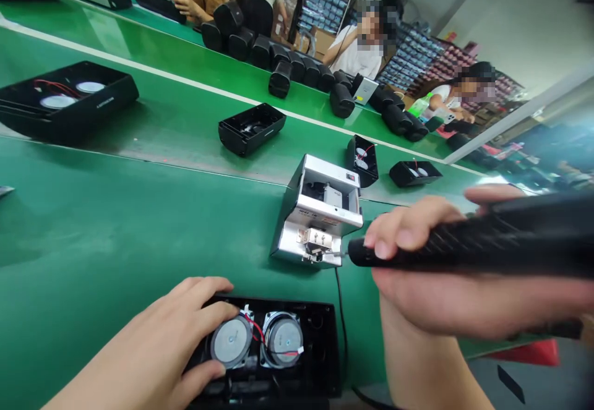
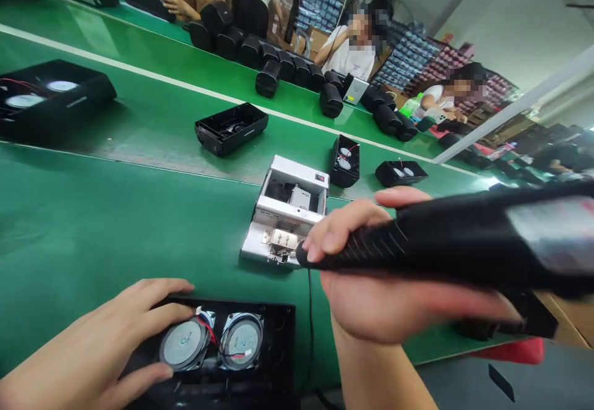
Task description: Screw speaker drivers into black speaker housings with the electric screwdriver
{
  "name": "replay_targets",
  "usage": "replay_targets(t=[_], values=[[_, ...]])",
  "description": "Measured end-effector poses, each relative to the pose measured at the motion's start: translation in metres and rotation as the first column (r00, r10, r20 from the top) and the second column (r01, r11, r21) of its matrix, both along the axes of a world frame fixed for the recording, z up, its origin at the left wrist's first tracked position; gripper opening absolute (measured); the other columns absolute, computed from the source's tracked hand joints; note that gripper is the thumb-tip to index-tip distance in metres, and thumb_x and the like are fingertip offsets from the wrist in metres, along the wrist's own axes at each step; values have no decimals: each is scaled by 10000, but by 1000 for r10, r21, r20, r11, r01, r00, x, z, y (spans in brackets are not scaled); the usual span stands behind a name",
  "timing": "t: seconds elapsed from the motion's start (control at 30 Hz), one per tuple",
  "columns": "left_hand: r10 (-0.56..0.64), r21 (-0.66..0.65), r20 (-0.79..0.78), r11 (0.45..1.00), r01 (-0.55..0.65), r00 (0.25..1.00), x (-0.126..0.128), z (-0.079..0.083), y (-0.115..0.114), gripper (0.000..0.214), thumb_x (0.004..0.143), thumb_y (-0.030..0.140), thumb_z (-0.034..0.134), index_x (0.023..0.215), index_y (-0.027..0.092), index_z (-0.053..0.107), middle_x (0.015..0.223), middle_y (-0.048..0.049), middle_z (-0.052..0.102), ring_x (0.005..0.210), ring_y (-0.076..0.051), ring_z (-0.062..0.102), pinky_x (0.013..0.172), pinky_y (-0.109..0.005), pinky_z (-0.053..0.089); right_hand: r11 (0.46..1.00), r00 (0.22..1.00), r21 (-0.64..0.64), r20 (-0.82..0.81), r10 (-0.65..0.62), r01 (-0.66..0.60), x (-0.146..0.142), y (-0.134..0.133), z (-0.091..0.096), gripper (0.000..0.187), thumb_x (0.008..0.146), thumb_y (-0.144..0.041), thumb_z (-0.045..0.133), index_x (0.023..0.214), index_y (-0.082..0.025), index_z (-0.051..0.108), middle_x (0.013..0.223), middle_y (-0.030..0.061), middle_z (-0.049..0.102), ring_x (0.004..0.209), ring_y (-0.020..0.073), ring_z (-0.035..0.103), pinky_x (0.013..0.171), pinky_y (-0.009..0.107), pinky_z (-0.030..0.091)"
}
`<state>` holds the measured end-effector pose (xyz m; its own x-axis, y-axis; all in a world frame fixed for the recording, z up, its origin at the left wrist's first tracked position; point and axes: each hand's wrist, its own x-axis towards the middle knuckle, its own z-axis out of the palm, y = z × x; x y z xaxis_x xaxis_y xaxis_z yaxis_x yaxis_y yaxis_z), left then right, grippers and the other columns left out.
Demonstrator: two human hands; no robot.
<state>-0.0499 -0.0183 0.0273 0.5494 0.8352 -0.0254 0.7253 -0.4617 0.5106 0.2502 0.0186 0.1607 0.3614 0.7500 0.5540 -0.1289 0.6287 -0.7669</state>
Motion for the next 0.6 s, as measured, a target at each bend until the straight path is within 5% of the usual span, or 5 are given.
replay_targets(t=[0.13, 0.27, 0.47, 0.6], values=[[5, 41, 9, 999, -5, 1000, -2, -2, 0, 455, 820, 269, 795, 1247, 429, 779, 1533, -2, 689, 1340, -371, 714, 1085, -550, 655, 998, 999, 54, 32, 36, -37, -5, 30, -21, 617, 985, -849, 593, 1053, -243, 690, 601, -47, 656, 415, 167, 564, 382, 284, 459], [15, 42, 4, 999, -15, 1000, 0, -1, -1, 466, 817, 247, 803, 1252, 416, 787, 1539, -11, 690, 1357, -369, 708, 1108, -538, 645, 997, 995, -20, 68, 77, -76, -17, 36, -36, 636, 990, -864, 558, 1127, -252, 664, 612, -55, 641, 405, 167, 536, 383, 286, 446], [40, -17, -26, 999, -40, 999, 6, 13, 0, 456, 794, 215, 837, 1202, 416, 809, 1510, -2, 700, 1339, -349, 715, 1103, -515, 645, 989, 993, -103, 37, 114, -109, -18, 29, -39, 691, 978, -868, 581, 1254, -243, 685, 616, -55, 636, 411, 164, 520, 388, 284, 426], [35, -106, -29, 994, -38, 999, 8, 17, 4, 555, 760, 210, 859, 1255, 454, 807, 1545, -7, 674, 1382, -383, 681, 1149, -599, 610, 977, 991, -165, -42, 130, -135, -12, -3, -27, 666, 949, -882, 620, 1259, -304, 739, 627, -31, 671, 448, 190, 574, 427, 319, 506]])
